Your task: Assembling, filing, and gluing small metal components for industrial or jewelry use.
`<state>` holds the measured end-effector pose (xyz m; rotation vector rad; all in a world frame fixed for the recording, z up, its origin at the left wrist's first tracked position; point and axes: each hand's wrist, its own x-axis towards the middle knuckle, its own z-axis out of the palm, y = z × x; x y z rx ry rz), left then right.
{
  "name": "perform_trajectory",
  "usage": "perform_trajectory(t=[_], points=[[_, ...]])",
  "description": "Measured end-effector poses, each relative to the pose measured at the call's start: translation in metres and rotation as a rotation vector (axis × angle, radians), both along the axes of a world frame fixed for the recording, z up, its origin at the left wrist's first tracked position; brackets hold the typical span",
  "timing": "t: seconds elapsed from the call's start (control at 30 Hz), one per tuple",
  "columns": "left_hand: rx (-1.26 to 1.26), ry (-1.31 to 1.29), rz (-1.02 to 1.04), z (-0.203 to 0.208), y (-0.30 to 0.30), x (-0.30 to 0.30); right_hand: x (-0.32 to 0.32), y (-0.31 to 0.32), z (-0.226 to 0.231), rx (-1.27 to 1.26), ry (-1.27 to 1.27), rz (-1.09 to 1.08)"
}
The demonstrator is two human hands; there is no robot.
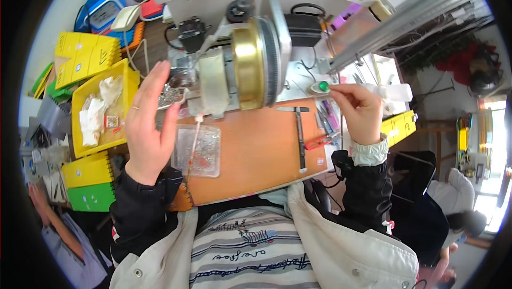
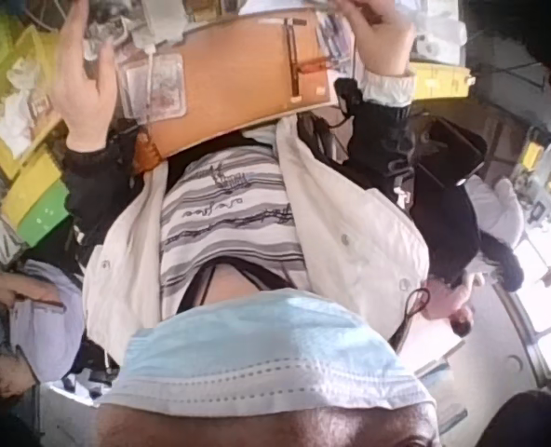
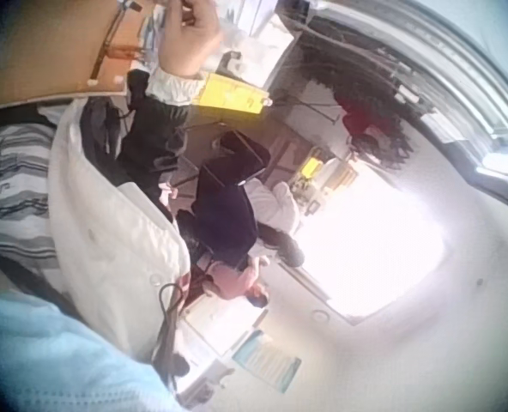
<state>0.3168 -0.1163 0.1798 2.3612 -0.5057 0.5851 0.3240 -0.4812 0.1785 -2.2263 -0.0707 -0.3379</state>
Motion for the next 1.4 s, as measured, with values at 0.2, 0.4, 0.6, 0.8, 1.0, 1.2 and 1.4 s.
perform_trajectory(t=[0.2,0.4,0.6,0.8,1.0,1.2,1.4], points=[[0.136,-0.064,0.039,0.001,-0.011,0.003,0.014,-0.026,0.003,0.028,-0.230,-0.250],[0.162,-0.059,0.063,-0.002,-0.012,0.002,0.027,-0.029,0.001,0.077,-0.357,-0.349],[0.160,-0.071,0.077,-0.004,-0.013,0.002,0.029,-0.029,0.001,-0.027,-0.285,-0.398],[0.164,-0.087,0.075,-0.005,-0.014,0.003,0.031,-0.029,0.003,-0.090,-0.274,-0.409],[0.174,-0.072,0.070,-0.003,-0.014,0.001,0.028,-0.026,0.004,-0.157,-0.266,-0.417],[0.165,-0.067,0.070,-0.003,-0.015,0.000,0.030,-0.027,0.005,-0.191,-0.291,-0.392],[0.161,-0.077,0.093,-0.003,-0.018,-0.003,0.032,-0.033,0.006,-0.183,-0.270,-0.353]])
